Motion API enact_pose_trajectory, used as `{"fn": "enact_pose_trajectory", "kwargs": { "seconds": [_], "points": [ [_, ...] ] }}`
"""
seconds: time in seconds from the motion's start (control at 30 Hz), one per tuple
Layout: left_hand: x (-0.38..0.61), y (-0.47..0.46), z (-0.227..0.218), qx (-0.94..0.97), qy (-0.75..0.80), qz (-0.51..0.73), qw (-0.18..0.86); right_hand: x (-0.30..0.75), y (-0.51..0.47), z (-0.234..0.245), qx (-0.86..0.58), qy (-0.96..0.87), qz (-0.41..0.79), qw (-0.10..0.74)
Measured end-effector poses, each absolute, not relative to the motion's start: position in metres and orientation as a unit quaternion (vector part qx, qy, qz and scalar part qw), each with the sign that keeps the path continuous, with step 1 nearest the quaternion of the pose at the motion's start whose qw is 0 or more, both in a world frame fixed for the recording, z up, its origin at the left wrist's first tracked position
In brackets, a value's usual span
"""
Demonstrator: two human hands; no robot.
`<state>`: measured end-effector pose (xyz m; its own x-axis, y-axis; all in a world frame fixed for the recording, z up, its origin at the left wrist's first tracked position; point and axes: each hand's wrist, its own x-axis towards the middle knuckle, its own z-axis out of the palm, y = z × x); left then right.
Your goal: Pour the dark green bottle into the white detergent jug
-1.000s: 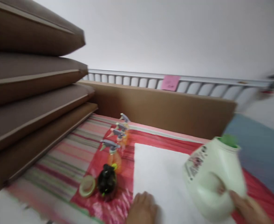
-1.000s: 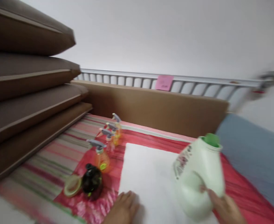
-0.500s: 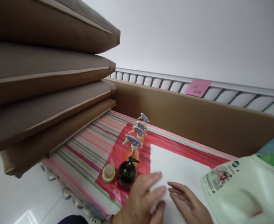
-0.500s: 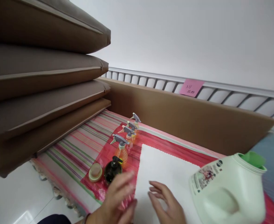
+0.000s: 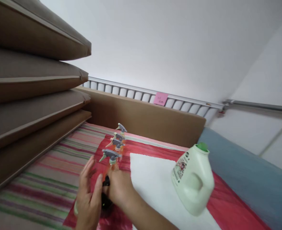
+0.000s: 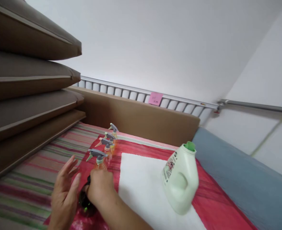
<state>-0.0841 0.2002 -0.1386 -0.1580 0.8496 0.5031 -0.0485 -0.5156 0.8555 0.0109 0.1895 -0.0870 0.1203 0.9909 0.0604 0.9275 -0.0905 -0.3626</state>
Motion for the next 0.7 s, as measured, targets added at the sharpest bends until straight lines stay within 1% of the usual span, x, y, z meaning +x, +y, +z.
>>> {"fn": "enact_pose_trajectory", "kwargs": {
  "seconds": [0.1,0.2,0.37,0.43,0.5,0.6,0.7],
  "points": [
    [-0.085,0.198,-0.138,0.573,0.363,0.652,0.338,0.014,0.190,-0.088,-0.736,-0.642,0.122,0.175],
    [-0.082,0.198,-0.141,0.604,0.358,0.625,0.342,0.027,0.185,-0.089,-0.729,-0.626,0.161,0.224],
    [-0.063,0.196,-0.158,0.704,0.290,0.534,0.367,0.066,0.158,-0.072,-0.730,-0.583,0.202,0.292],
    [-0.051,0.193,-0.166,0.740,0.258,0.472,0.404,0.085,0.145,-0.055,-0.741,-0.563,0.203,0.304],
    [-0.036,0.188,-0.172,0.738,0.243,0.436,0.454,0.101,0.133,-0.034,-0.745,-0.552,0.203,0.313],
    [-0.011,0.178,-0.173,0.712,0.218,0.406,0.530,0.117,0.118,-0.005,-0.759,-0.550,0.183,0.298],
    [0.009,0.168,-0.164,0.679,0.190,0.390,0.592,0.127,0.106,0.011,-0.765,-0.556,0.154,0.286]
  ]
}}
